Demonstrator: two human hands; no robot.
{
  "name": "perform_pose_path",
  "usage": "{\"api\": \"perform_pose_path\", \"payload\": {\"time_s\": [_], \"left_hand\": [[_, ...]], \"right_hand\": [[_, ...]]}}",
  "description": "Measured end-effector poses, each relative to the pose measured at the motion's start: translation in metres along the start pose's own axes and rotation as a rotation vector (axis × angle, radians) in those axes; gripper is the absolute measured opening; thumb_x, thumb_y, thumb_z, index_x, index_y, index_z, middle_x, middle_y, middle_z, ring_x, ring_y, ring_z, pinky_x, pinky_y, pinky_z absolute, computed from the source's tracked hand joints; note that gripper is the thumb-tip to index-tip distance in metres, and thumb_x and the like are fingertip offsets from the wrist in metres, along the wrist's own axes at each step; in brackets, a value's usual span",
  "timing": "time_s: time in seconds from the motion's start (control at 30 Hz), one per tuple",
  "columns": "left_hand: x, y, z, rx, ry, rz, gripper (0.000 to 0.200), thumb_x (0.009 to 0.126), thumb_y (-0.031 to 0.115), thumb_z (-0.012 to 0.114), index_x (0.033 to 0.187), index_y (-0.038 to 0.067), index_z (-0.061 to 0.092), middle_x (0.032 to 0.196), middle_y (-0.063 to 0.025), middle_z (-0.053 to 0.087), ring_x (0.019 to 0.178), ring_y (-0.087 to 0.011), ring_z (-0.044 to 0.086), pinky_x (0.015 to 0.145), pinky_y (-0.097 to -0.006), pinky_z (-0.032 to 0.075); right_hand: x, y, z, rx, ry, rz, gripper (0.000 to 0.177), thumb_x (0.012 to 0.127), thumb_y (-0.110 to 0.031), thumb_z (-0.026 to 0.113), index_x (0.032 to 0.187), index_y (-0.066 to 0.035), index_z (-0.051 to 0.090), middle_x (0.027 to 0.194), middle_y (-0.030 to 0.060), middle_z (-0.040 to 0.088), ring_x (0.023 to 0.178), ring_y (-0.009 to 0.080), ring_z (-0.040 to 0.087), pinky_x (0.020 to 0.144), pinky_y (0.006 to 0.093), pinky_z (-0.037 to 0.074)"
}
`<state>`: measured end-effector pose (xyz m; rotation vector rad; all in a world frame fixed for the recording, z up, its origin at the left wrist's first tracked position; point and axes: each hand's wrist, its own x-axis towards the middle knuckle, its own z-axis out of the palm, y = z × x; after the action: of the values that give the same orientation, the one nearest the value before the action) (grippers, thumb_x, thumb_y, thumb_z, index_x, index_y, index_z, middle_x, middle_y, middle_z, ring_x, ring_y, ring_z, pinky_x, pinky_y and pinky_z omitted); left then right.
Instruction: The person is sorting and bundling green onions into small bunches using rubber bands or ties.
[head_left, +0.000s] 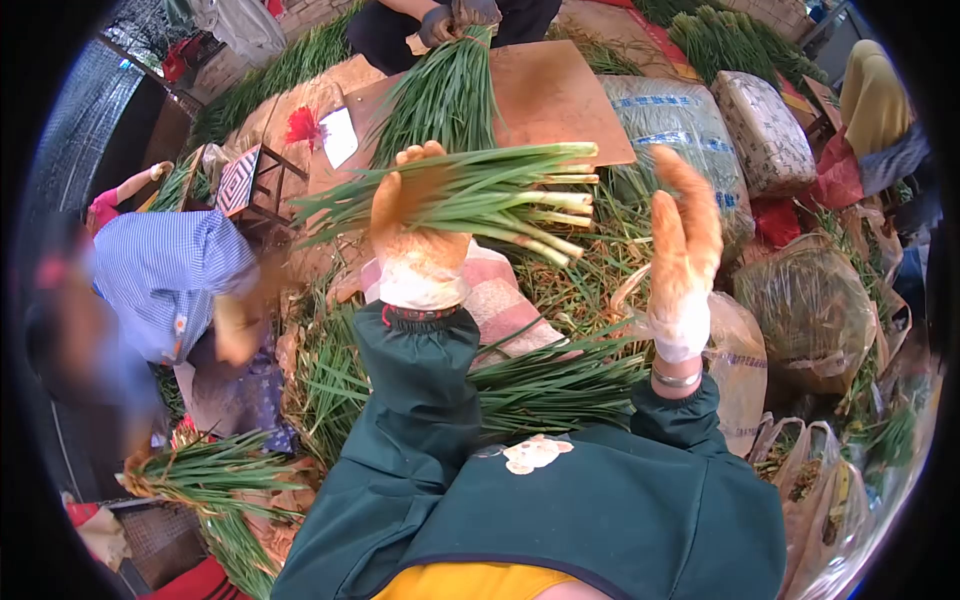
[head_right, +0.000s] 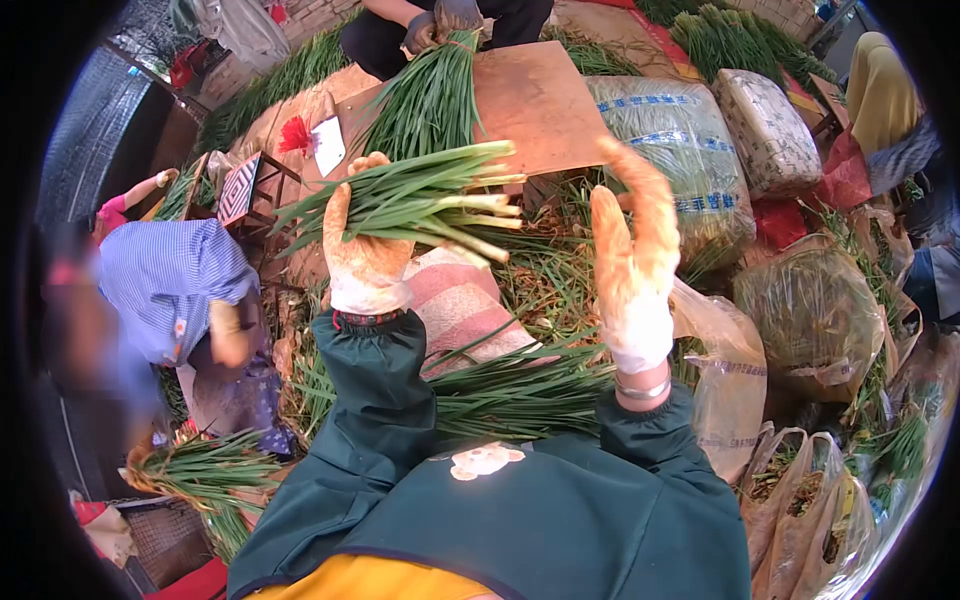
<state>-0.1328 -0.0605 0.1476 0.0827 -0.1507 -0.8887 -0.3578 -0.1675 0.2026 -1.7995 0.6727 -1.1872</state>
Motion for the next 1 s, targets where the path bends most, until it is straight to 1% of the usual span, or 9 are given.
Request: {"api": "perform_pose_path", "payload": {"time_s": [0.1,0.2,0.3,0.37,0.43,0.53,0.6,0.7,1.0], "left_hand": [[-0.005,-0.013,0.016,0.097,0.251,0.100,0.019,0.086,0.007,0.058,0.104,0.004,0.059,0.109,-0.0098,0.062,0.110,-0.0273,0.057,0.099,-0.0469,0.045],[-0.009,-0.029,0.035,0.153,0.386,0.081,0.017,0.087,0.009,0.057,0.103,0.004,0.060,0.106,-0.0090,0.064,0.106,-0.0270,0.059,0.095,-0.0480,0.047],[-0.006,-0.029,0.033,0.151,0.398,0.071,0.022,0.090,0.021,0.060,0.105,0.005,0.061,0.104,-0.0079,0.065,0.102,-0.0275,0.060,0.091,-0.0493,0.049],[-0.006,-0.022,0.039,0.060,0.123,-0.023,0.042,0.088,0.041,0.063,0.110,0.006,0.061,0.103,-0.0094,0.065,0.103,-0.0300,0.059,0.095,-0.0501,0.046],[-0.005,-0.014,0.030,0.290,0.192,-0.053,0.095,0.075,0.074,0.057,0.138,0.004,0.040,0.142,-0.0168,0.039,0.131,-0.0325,0.037,0.111,-0.0485,0.026],[-0.019,0.003,-0.014,0.618,0.251,-0.008,0.114,0.074,0.085,0.040,0.149,0.003,0.011,0.155,-0.0164,0.015,0.143,-0.0319,0.013,0.115,-0.0466,0.005],[-0.024,0.001,-0.042,0.815,0.231,-0.144,0.102,0.082,0.079,0.033,0.148,0.003,0.019,0.153,-0.0171,0.022,0.142,-0.0309,0.017,0.115,-0.0485,0.005],[-0.030,-0.017,-0.045,0.918,-0.422,-0.276,0.084,0.083,0.057,0.059,0.141,0.001,0.036,0.140,-0.0141,0.044,0.130,-0.0265,0.039,0.111,-0.0404,0.023],[-0.033,-0.039,0.005,0.782,-0.163,-0.859,0.051,0.077,0.029,0.075,0.117,0.005,0.054,0.111,-0.0107,0.061,0.093,-0.0184,0.061,0.081,-0.0333,0.052]], "right_hand": [[0.004,-0.033,0.013,-0.646,-0.200,-0.380,0.107,0.053,-0.013,0.085,0.145,-0.006,0.031,0.147,0.0157,0.035,0.137,0.0356,0.029,0.112,0.0431,0.026],[0.009,-0.017,0.043,-0.908,-0.253,-0.460,0.106,0.056,-0.012,0.083,0.146,-0.007,0.028,0.138,0.0167,0.046,0.129,0.0342,0.042,0.106,0.0416,0.035],[0.010,0.033,0.058,-0.581,-0.469,-0.198,0.060,0.073,-0.018,0.075,0.126,-0.004,0.051,0.095,0.0107,0.065,0.087,0.0241,0.063,0.077,0.0359,0.048],[0.011,0.062,0.068,0.115,-0.638,0.114,0.032,0.083,-0.016,0.066,0.111,-0.003,0.059,0.072,0.0036,0.058,0.065,0.0147,0.054,0.061,0.0298,0.044],[0.018,0.039,0.048,0.431,-0.894,0.660,0.025,0.087,-0.019,0.062,0.106,-0.003,0.062,0.067,-0.0039,0.048,0.057,0.0065,0.039,0.052,0.0238,0.033],[0.011,0.039,0.044,0.600,-0.910,0.738,0.027,0.084,-0.023,0.063,0.104,-0.004,0.062,0.064,-0.0069,0.042,0.052,0.0039,0.033,0.048,0.0208,0.024],[0.006,0.033,0.046,0.638,-0.878,0.756,0.030,0.081,-0.025,0.065,0.099,-0.002,0.059,0.061,-0.0072,0.036,0.050,0.0037,0.027,0.047,0.0221,0.019],[-0.005,0.049,0.052,0.682,-0.885,0.720,0.030,0.082,-0.026,0.063,0.097,-0.001,0.058,0.058,-0.0067,0.037,0.048,0.0040,0.029,0.046,0.0223,0.020],[-0.042,0.100,0.048,1.056,-0.907,0.762,0.015,0.091,-0.019,0.055,0.091,-0.004,0.056,0.062,-0.0035,0.043,0.049,0.0090,0.039,0.046,0.0253,0.028]]}}
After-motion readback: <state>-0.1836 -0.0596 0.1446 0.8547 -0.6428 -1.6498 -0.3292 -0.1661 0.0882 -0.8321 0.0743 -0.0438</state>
